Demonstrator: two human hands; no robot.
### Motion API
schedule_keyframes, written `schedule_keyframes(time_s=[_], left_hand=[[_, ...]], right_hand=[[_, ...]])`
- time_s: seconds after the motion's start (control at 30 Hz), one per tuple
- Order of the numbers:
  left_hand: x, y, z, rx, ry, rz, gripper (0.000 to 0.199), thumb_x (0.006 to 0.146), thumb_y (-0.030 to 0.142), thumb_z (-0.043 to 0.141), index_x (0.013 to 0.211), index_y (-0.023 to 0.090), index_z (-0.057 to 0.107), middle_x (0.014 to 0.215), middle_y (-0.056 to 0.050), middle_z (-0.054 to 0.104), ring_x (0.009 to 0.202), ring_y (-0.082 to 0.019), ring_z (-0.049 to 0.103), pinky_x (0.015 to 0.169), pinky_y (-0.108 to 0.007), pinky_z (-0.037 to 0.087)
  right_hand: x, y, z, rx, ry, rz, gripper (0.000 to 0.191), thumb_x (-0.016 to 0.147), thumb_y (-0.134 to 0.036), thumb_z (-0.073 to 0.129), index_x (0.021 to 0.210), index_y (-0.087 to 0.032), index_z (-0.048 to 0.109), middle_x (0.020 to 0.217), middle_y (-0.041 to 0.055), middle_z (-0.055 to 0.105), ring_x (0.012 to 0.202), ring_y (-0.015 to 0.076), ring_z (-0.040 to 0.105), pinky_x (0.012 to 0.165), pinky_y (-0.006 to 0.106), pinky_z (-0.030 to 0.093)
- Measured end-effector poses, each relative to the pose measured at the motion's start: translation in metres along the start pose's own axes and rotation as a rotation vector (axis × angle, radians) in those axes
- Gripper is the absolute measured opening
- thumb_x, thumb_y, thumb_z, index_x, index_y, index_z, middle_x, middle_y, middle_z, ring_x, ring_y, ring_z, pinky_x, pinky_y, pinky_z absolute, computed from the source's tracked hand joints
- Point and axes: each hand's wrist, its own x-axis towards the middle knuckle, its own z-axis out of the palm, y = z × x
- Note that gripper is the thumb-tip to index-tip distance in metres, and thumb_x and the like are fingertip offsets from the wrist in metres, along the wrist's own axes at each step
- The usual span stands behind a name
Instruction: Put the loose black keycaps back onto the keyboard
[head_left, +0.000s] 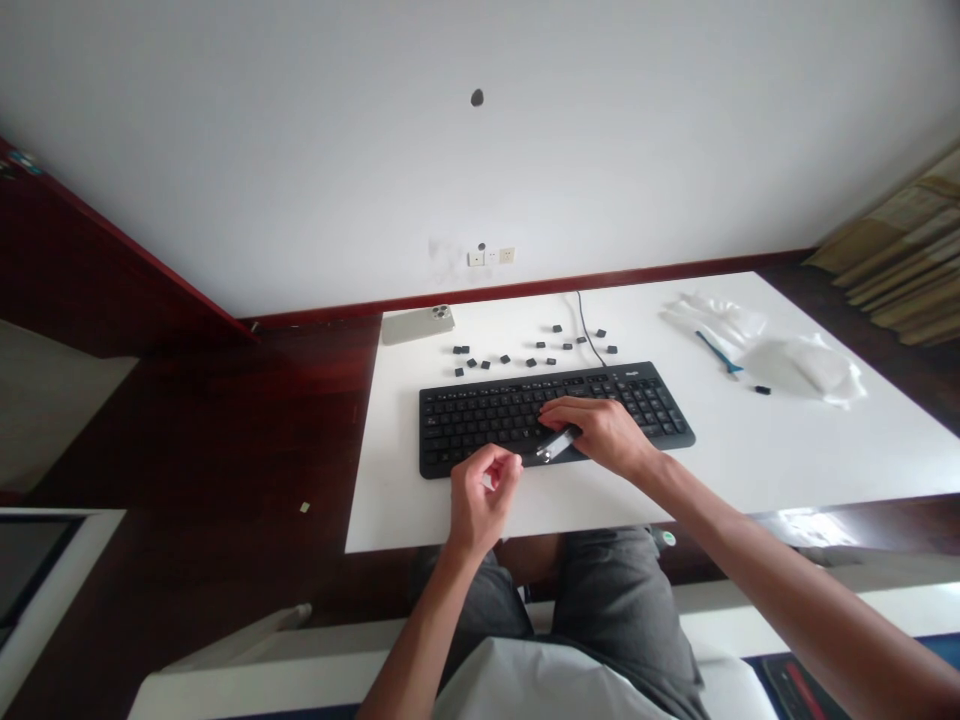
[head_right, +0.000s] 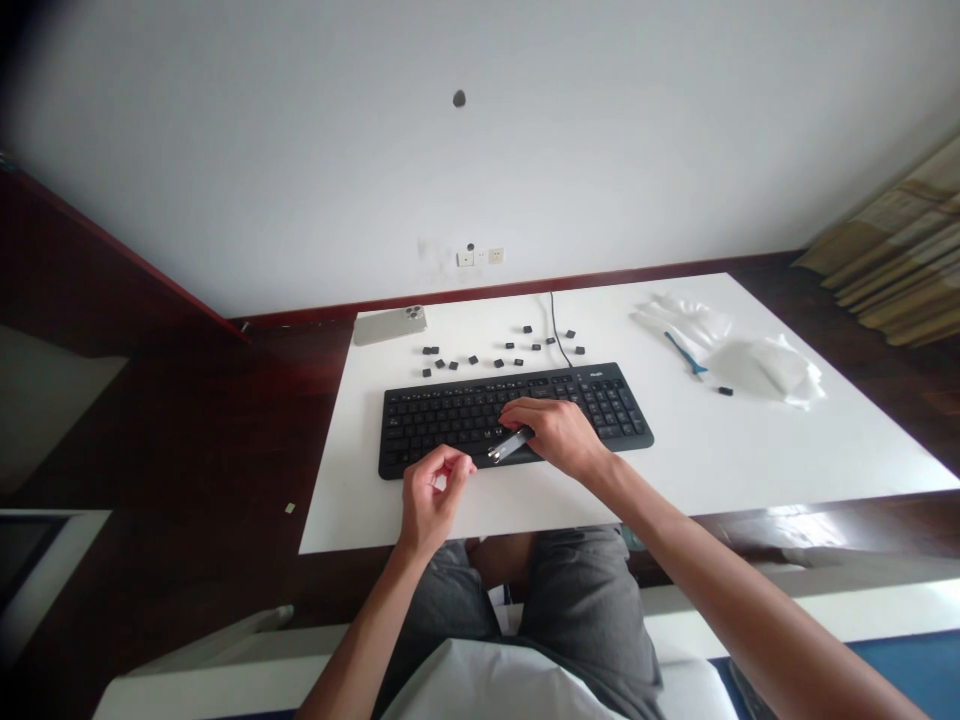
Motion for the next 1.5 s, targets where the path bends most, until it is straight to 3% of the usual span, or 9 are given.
schedule_keyframes(time_s=[0.57,0.77,0.93,1.27,1.4,1.5], left_hand=[[0.000,-0.001,0.000,0.006,0.002,0.017,0.033,0.105,0.039,0.061,0.082,0.017,0.070,0.078,-0.003,0.073,0.072,-0.014,0.064,0.069,-0.025,0.047],[-0.001,0.000,-0.001,0.026,-0.006,0.010,0.033,0.106,0.039,0.061,0.082,0.017,0.070,0.078,-0.003,0.073,0.072,-0.014,0.064,0.069,-0.025,0.047],[-0.001,0.000,0.000,0.039,-0.018,0.011,0.033,0.106,0.040,0.061,0.083,0.018,0.070,0.078,-0.002,0.073,0.072,-0.014,0.064,0.069,-0.025,0.047],[0.000,-0.001,0.000,0.056,-0.002,0.033,0.032,0.105,0.040,0.061,0.084,0.018,0.070,0.080,-0.003,0.074,0.073,-0.015,0.066,0.069,-0.025,0.048],[0.000,-0.002,0.001,0.044,0.023,0.058,0.031,0.105,0.041,0.061,0.086,0.019,0.071,0.081,-0.004,0.075,0.075,-0.016,0.068,0.071,-0.025,0.050],[0.000,-0.004,0.002,0.047,0.063,0.072,0.031,0.106,0.042,0.060,0.088,0.019,0.071,0.083,-0.005,0.075,0.077,-0.016,0.070,0.072,-0.025,0.051]], right_hand=[[0.004,-0.005,-0.012,-0.136,-0.112,-0.070,0.051,0.075,0.009,0.060,0.109,-0.023,0.083,0.123,-0.0001,0.083,0.105,0.0212,0.081,0.072,0.024,0.062],[0.000,-0.018,-0.015,-0.299,-0.166,-0.067,0.059,0.080,0.006,0.063,0.131,-0.019,0.077,0.134,0.0059,0.079,0.105,0.0241,0.081,0.063,0.026,0.061],[-0.014,-0.029,-0.003,-0.404,-0.156,-0.064,0.060,0.087,0.006,0.054,0.140,-0.014,0.071,0.145,0.0104,0.071,0.099,0.0217,0.081,0.062,0.025,0.061],[-0.024,-0.044,0.012,-0.442,-0.163,0.054,0.062,0.087,0.005,0.048,0.144,-0.009,0.068,0.153,0.0133,0.064,0.096,0.0227,0.081,0.061,0.029,0.063],[-0.018,-0.048,0.016,-0.422,-0.229,0.153,0.057,0.089,0.000,0.050,0.142,-0.010,0.070,0.153,0.0123,0.064,0.095,0.0253,0.082,0.062,0.033,0.063],[-0.018,-0.047,0.016,-0.351,-0.202,0.220,0.059,0.087,-0.003,0.054,0.142,-0.016,0.071,0.153,0.0098,0.066,0.101,0.0273,0.081,0.066,0.034,0.064]])
